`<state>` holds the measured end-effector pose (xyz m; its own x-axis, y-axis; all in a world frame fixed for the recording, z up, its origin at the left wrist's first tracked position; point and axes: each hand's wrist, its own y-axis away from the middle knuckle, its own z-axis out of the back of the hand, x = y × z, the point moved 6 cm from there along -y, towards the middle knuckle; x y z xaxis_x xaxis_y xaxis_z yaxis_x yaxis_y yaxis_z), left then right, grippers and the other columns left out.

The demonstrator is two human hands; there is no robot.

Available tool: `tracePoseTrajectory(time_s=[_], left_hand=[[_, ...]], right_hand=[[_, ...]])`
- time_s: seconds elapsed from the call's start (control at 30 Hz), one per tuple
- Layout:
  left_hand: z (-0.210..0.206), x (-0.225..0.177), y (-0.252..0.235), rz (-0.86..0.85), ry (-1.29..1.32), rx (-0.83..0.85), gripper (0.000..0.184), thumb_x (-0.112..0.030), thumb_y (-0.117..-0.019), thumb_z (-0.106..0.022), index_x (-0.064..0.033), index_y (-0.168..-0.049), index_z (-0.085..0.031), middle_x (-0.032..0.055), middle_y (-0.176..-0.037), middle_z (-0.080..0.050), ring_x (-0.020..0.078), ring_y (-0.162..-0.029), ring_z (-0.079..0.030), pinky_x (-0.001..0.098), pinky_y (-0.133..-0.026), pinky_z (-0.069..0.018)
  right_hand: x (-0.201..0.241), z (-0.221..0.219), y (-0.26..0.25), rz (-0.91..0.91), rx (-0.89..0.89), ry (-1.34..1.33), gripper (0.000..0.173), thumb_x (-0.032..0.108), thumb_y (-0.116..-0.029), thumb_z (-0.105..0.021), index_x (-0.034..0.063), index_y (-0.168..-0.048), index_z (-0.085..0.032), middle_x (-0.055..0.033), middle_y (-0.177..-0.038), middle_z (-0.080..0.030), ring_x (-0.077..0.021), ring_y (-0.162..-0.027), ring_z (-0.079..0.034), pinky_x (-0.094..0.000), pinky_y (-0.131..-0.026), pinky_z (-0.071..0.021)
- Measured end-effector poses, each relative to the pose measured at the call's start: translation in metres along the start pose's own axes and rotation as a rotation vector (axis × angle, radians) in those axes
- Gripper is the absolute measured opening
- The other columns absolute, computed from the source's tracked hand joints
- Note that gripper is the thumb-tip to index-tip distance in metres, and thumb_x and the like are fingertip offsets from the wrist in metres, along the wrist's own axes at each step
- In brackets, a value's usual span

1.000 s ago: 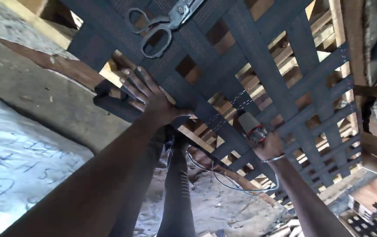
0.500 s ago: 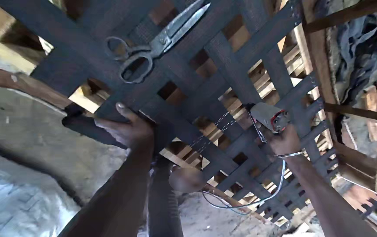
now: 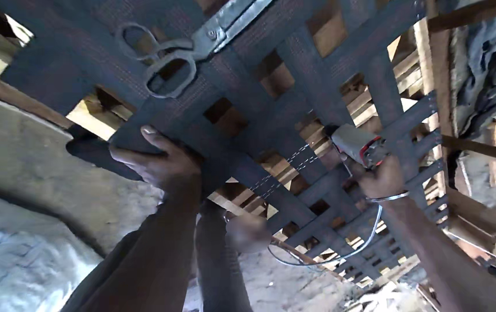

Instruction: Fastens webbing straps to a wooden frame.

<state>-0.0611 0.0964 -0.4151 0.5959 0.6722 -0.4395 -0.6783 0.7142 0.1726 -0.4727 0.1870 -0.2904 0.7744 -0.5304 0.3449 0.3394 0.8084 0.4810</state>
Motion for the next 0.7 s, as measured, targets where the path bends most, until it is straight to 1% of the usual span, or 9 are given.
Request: tracePoseTrajectory(time_s=[0.13, 0.2, 0.23, 0.33, 0.43, 0.5, 0.57, 0.63, 0.7], left_hand=[[-0.005, 0.004, 0.000, -0.020, 0.045, -0.027, 0.084, -0.059, -0.1007, -0.052, 0.0023, -0.155, -0.032, 0.0200, -0.150, -0.050, 0.0231, -0.137, -0.054, 0.0349, -0.113, -0.0437], [-0.002, 0.003, -0.002, -0.030, 0.054, -0.030, 0.085, -0.059, -0.1005, -0.053, 0.0040, -0.154, -0.032, 0.0220, -0.150, -0.050, 0.0247, -0.138, -0.053, 0.0360, -0.114, -0.0427], [-0.003, 0.003, -0.003, -0.023, 0.035, -0.018, 0.087, -0.060, -0.1005, -0.051, 0.0040, -0.155, -0.031, 0.0224, -0.151, -0.049, 0.0251, -0.139, -0.052, 0.0363, -0.116, -0.0411], [-0.007, 0.010, -0.004, 0.019, -0.019, 0.040, 0.089, -0.065, -0.1003, -0.046, -0.0005, -0.159, -0.027, 0.0205, -0.154, -0.046, 0.0246, -0.141, -0.050, 0.0383, -0.117, -0.0401], [-0.008, 0.012, -0.004, 0.023, -0.052, 0.080, 0.089, -0.065, -0.1001, -0.046, -0.0013, -0.159, -0.025, 0.0206, -0.156, -0.044, 0.0266, -0.143, -0.048, 0.0408, -0.118, -0.0392], [-0.010, 0.014, -0.006, 0.013, -0.075, 0.092, 0.090, -0.066, -0.1004, -0.043, -0.0020, -0.160, -0.024, 0.0209, -0.157, -0.043, 0.0276, -0.143, -0.047, 0.0425, -0.118, -0.0386], [-0.002, 0.000, -0.002, 0.009, -0.014, 0.063, 0.087, -0.061, -0.1015, -0.047, 0.0028, -0.157, -0.028, 0.0242, -0.154, -0.045, 0.0295, -0.142, -0.048, 0.0413, -0.118, -0.0382], [0.002, -0.007, 0.002, 0.022, -0.001, 0.058, 0.086, -0.060, -0.1017, -0.048, 0.0032, -0.157, -0.029, 0.0241, -0.154, -0.045, 0.0292, -0.142, -0.048, 0.0407, -0.118, -0.0384], [0.004, -0.010, 0.004, 0.030, -0.006, 0.054, 0.085, -0.060, -0.1020, -0.047, 0.0027, -0.157, -0.028, 0.0237, -0.154, -0.045, 0.0291, -0.143, -0.048, 0.0409, -0.118, -0.0379]], right_hand=[[0.001, 0.001, 0.002, 0.039, -0.016, 0.082, 0.036, 0.043, -0.0915, -0.068, 0.0098, -0.106, -0.071, -0.0096, -0.091, -0.074, -0.0220, -0.087, -0.074, -0.0499, -0.076, -0.0599], [0.003, 0.004, 0.001, 0.021, -0.025, 0.098, 0.039, 0.043, -0.0920, -0.069, 0.0072, -0.107, -0.071, -0.0124, -0.093, -0.074, -0.0253, -0.088, -0.073, -0.0524, -0.078, -0.0588], [0.002, 0.007, -0.002, 0.009, -0.044, 0.098, 0.039, 0.043, -0.0912, -0.069, 0.0072, -0.107, -0.071, -0.0122, -0.092, -0.074, -0.0250, -0.088, -0.073, -0.0528, -0.077, -0.0586], [-0.008, 0.014, -0.009, -0.015, -0.063, 0.076, 0.043, 0.046, -0.0919, -0.069, 0.0102, -0.115, -0.070, -0.0098, -0.101, -0.074, -0.0213, -0.096, -0.072, -0.0519, -0.086, -0.0587], [-0.009, 0.021, -0.014, -0.027, -0.057, 0.089, 0.043, 0.049, -0.0924, -0.068, 0.0108, -0.112, -0.071, -0.0096, -0.095, -0.074, -0.0213, -0.090, -0.074, -0.0511, -0.079, -0.0595], [-0.011, 0.025, -0.017, -0.009, -0.061, 0.084, 0.041, 0.045, -0.0922, -0.069, 0.0106, -0.113, -0.071, -0.0091, -0.096, -0.075, -0.0199, -0.092, -0.074, -0.0488, -0.081, -0.0599], [-0.014, 0.027, -0.021, 0.015, -0.085, 0.053, 0.043, 0.046, -0.0926, -0.070, 0.0094, -0.114, -0.070, -0.0093, -0.099, -0.075, -0.0193, -0.094, -0.074, -0.0492, -0.084, -0.0602], [-0.017, 0.029, -0.023, 0.016, -0.100, 0.035, 0.043, 0.047, -0.0929, -0.071, 0.0108, -0.117, -0.070, -0.0075, -0.101, -0.075, -0.0168, -0.097, -0.073, -0.0472, -0.086, -0.0608], [-0.018, 0.030, -0.023, -0.020, -0.099, 0.017, 0.044, 0.048, -0.0925, -0.070, 0.0120, -0.118, -0.069, -0.0062, -0.101, -0.075, -0.0151, -0.095, -0.073, -0.0455, -0.085, -0.0608]])
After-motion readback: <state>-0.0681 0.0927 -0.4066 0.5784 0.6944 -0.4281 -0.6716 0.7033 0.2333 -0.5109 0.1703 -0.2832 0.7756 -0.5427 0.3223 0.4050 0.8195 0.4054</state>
